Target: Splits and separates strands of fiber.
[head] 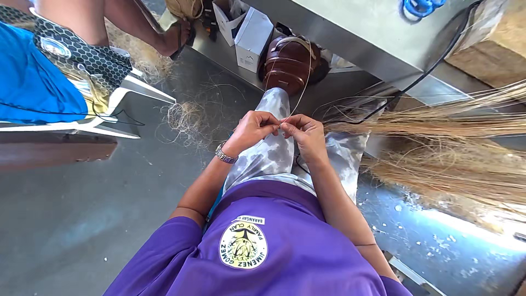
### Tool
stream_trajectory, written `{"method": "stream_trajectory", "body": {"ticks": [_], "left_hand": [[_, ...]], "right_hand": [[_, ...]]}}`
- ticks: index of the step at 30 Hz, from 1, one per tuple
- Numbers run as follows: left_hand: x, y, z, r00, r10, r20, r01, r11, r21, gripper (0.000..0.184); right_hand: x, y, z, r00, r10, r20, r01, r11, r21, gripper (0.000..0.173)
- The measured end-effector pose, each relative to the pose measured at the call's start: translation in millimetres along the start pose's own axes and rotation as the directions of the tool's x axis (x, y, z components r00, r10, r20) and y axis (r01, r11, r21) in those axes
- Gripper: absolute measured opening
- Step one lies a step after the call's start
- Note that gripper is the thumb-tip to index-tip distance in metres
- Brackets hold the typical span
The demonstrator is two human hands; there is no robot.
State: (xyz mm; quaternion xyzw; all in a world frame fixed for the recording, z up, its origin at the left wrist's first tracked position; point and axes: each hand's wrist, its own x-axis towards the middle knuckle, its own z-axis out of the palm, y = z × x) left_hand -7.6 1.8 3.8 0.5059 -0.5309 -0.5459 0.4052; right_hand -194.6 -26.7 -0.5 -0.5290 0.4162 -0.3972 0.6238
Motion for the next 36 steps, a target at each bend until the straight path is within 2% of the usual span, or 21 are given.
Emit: {"method": "stream_trajectory", "body": {"ticks": [6,16,20,23,26,29,33,36], "left_hand": [[-1,0,2,0.999,0.007,-0.048,-0.006,1.000,0.027,0.010],[-1,-2,4,0.992,-0.065,-0.107,0.062,0.998,-0.034,0.010],[0,-4,0,0.996,-0.075,-0.052,0.080,0.992,0.103,0.010],[0,-5,-4,0.996,-0.065,-0.055,0.074,0.979,0.188,0.010],[-2,-3,-7,0.994,-0.092,-0.062,0.107,0.943,0.315,0.012],[-2,-3,-8,0.994,-0.109,-0.021,0.108,0.913,0.393,0.013],[-3,-5,-12,0.992,-0.090,0.089,0.039,0.887,0.460,0.013],[-2,-9,-6,1.000,0.002,0.028,-0.014,0.893,0.450,0.021]], "right_hand": [[3,4,3,0.997,-0.034,-0.065,0.029,0.996,-0.083,0.006],[4,12,-4,0.999,-0.012,-0.036,0.008,0.993,-0.115,0.005],[4,13,-8,1.000,-0.031,0.008,0.031,0.975,-0.222,0.004],[3,15,-11,0.998,-0.045,0.039,0.056,0.925,-0.375,0.005],[2,14,-11,0.998,-0.033,0.055,0.054,0.889,-0.455,0.005],[3,15,-12,0.997,-0.033,0.067,0.061,0.874,-0.482,0.004],[1,11,-12,0.996,-0.003,0.091,0.049,0.865,-0.500,0.006],[0,10,-10,0.989,0.066,0.131,0.011,0.859,-0.512,0.006]]}}
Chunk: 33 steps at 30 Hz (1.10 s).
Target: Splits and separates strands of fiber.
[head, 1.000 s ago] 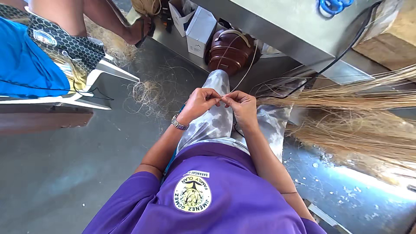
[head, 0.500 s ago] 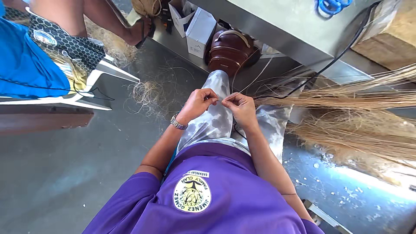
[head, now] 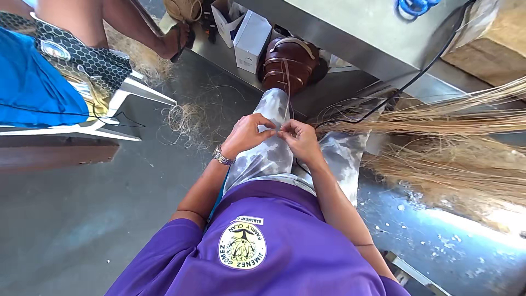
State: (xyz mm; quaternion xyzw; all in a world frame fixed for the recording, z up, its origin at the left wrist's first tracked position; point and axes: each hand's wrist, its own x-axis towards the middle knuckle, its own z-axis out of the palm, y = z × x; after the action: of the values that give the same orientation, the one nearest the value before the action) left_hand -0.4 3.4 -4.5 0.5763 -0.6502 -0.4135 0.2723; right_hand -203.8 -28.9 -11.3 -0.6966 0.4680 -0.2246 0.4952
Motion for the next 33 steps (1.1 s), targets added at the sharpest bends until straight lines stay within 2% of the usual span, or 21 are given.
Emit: {"method": "stream_trajectory", "body": {"ticks": [2,4,6,8,11,12,13,15,17,19,23,26,29,33], "left_hand": [[5,3,11,0.993,0.021,-0.115,-0.028,0.998,-0.062,0.023],[10,5,23,0.984,0.034,-0.172,-0.065,0.983,-0.173,0.020],[14,5,36,0.975,-0.023,-0.223,-0.057,0.937,-0.344,0.014],[15,6,44,0.957,-0.167,-0.239,0.005,0.829,-0.558,0.012],[16,12,39,0.925,-0.371,-0.078,0.146,0.538,-0.830,0.019],[16,13,37,0.921,-0.389,-0.030,0.177,0.485,-0.856,0.021],[15,12,36,0.922,-0.388,-0.005,0.199,0.484,-0.852,0.023],[14,11,37,0.935,-0.356,0.001,0.222,0.581,-0.783,0.027],[12,12,42,0.942,-0.335,-0.012,0.225,0.657,-0.719,0.022],[10,14,46,0.939,-0.344,-0.012,0.228,0.647,-0.728,0.017],[11,11,53,0.909,-0.408,-0.087,0.152,0.518,-0.842,0.009],[13,11,47,0.884,-0.462,-0.071,0.099,0.333,-0.938,0.015],[15,10,32,0.851,-0.524,-0.044,0.045,0.156,-0.987,0.020],[15,6,4,0.834,-0.543,-0.094,-0.074,0.058,-0.996,0.022]], "right_hand": [[-1,-2,3,0.999,0.018,0.035,-0.018,1.000,0.025,0.005],[-2,-4,6,0.999,0.026,0.045,-0.028,0.998,0.050,0.009],[-2,-5,6,0.999,0.031,0.036,-0.033,0.997,0.066,0.009],[-3,-3,4,0.998,0.051,0.034,-0.053,0.996,0.066,0.006],[-5,0,0,0.997,0.057,0.054,-0.062,0.995,0.079,0.005],[-5,1,0,0.997,0.051,0.063,-0.057,0.994,0.096,0.005],[-6,1,1,0.997,0.044,0.065,-0.051,0.993,0.110,0.004],[-7,-3,4,0.997,0.043,0.058,-0.049,0.993,0.110,0.003],[-11,-10,6,0.997,0.052,0.051,-0.056,0.995,0.087,0.005],[-12,-14,8,0.998,0.055,0.039,-0.057,0.997,0.054,0.009],[-11,-12,14,0.999,0.034,-0.011,-0.034,0.999,0.029,0.007],[-11,-10,13,1.000,-0.012,-0.021,0.011,1.000,-0.023,0.005],[-16,-6,7,0.997,-0.058,0.053,0.062,0.996,-0.060,0.004],[-25,4,-14,0.975,-0.006,0.224,0.032,0.993,-0.111,0.005]]}}
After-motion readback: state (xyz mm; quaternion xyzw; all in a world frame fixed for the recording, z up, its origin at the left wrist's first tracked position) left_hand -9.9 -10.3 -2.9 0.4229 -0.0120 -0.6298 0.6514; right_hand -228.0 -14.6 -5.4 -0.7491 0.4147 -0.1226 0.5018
